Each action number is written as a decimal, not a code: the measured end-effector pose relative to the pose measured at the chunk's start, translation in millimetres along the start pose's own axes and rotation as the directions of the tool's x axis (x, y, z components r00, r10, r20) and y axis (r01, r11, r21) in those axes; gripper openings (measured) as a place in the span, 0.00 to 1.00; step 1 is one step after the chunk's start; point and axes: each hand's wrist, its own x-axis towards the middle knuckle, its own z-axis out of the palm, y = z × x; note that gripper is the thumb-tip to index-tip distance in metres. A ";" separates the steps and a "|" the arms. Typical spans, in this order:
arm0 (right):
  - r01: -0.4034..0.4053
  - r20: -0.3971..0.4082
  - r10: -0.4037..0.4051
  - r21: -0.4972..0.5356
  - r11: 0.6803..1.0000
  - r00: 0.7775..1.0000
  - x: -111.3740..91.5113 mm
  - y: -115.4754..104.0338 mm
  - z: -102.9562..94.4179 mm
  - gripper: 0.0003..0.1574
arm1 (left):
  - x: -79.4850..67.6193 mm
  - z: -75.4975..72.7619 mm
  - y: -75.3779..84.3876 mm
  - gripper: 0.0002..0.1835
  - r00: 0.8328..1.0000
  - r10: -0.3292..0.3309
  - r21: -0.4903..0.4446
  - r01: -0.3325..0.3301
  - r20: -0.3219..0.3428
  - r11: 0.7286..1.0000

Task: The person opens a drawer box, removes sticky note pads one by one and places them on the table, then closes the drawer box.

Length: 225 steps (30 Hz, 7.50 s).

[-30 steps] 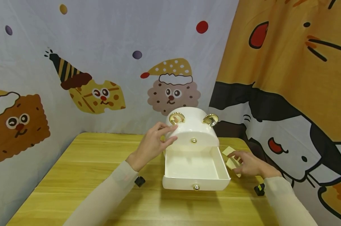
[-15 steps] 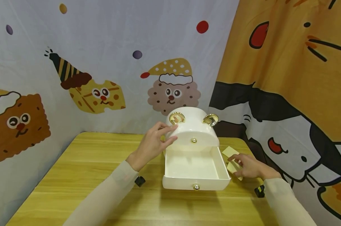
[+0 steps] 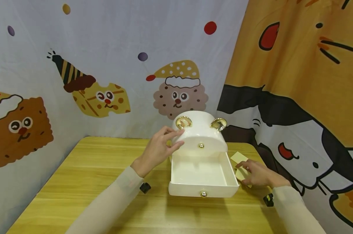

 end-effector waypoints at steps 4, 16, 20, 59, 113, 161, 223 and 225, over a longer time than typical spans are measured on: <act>0.014 -0.009 -0.014 -0.014 1.000 1.000 -0.9 -0.8 3.0 0.43 | -0.6 -0.5 0.0 0.25 1.000 -0.005 0.001 0.005 0.007 1.000; -0.004 -0.004 0.004 -0.070 0.998 1.000 -0.4 -1.8 7.6 0.41 | -1.2 0.4 0.2 0.25 1.000 0.006 -0.006 -0.006 -0.012 1.000; -0.015 -0.007 0.015 -0.074 0.997 1.000 0.7 -0.5 8.9 0.40 | -0.9 0.7 0.0 0.25 1.000 0.015 -0.006 -0.015 -0.021 1.000; 0.029 -0.132 -0.034 -0.044 0.999 0.991 -10.2 -19.1 1.1 0.36 | -2.0 1.7 -0.7 0.25 1.000 -0.014 -0.026 0.014 -0.020 1.000; 0.540 -0.508 -0.557 -0.198 0.818 0.657 -37.5 -154.6 -62.3 0.31 | -0.7 2.0 5.0 0.26 1.000 -0.021 0.002 0.021 -0.002 1.000; 0.724 -0.340 -0.752 -0.232 0.649 0.565 -57.7 -232.5 -23.2 0.25 | -1.6 3.7 3.4 0.26 1.000 -0.029 -0.017 0.029 0.003 0.999; 0.659 -0.302 -0.720 -0.290 0.694 0.625 -39.2 -232.7 -7.4 0.23 | -2.1 1.7 1.7 0.24 1.000 -0.014 0.000 0.014 0.024 1.000; 0.657 -0.305 -0.718 -0.289 0.696 0.626 -36.7 -231.5 -7.7 0.23 | -2.0 1.5 2.2 0.24 1.000 -0.017 -0.003 0.017 0.024 1.000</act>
